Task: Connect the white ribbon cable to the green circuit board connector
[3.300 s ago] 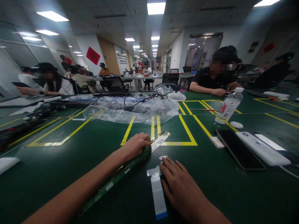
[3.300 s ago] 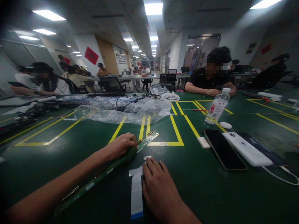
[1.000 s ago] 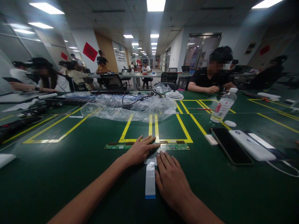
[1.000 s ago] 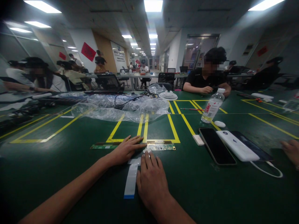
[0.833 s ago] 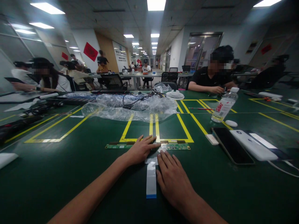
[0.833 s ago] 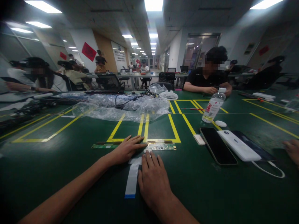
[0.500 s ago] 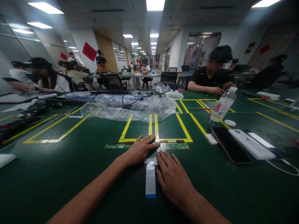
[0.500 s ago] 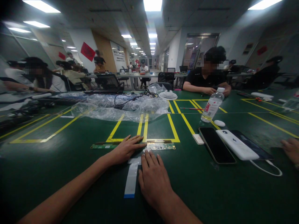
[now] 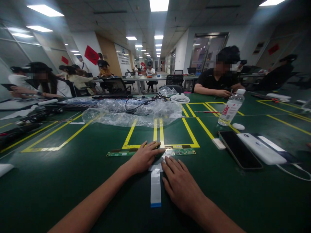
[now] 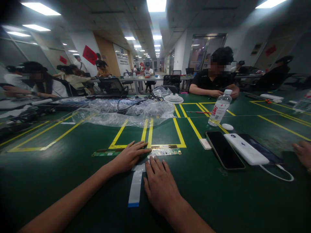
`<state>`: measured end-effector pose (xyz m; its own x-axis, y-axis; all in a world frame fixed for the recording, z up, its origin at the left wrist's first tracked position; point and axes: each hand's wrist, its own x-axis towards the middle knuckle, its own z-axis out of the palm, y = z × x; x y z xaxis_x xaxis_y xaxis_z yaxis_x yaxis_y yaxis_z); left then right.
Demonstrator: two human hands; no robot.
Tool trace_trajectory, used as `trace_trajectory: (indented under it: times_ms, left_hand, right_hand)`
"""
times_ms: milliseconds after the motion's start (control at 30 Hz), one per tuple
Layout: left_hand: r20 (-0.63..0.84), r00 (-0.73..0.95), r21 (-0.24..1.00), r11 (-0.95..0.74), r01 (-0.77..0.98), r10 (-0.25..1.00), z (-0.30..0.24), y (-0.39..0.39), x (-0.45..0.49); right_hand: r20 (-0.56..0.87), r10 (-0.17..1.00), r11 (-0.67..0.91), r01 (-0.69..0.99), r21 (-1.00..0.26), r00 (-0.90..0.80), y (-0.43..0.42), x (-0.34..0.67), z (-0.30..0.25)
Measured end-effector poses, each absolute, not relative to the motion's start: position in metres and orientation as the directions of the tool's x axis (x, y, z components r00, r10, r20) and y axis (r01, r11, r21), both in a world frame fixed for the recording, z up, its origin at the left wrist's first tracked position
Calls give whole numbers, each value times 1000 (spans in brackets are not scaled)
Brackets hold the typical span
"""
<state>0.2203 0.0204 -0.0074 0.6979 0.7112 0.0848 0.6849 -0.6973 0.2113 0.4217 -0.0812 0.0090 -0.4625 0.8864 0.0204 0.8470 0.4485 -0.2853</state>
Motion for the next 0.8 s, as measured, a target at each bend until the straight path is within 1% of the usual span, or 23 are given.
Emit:
trace_trajectory:
  times_ms: [800]
  left_hand:
    - [99, 697, 211, -699, 683, 710, -9, 21, 220]
  right_hand:
    - [-23, 878, 454, 847, -276, -478, -81, 424, 14]
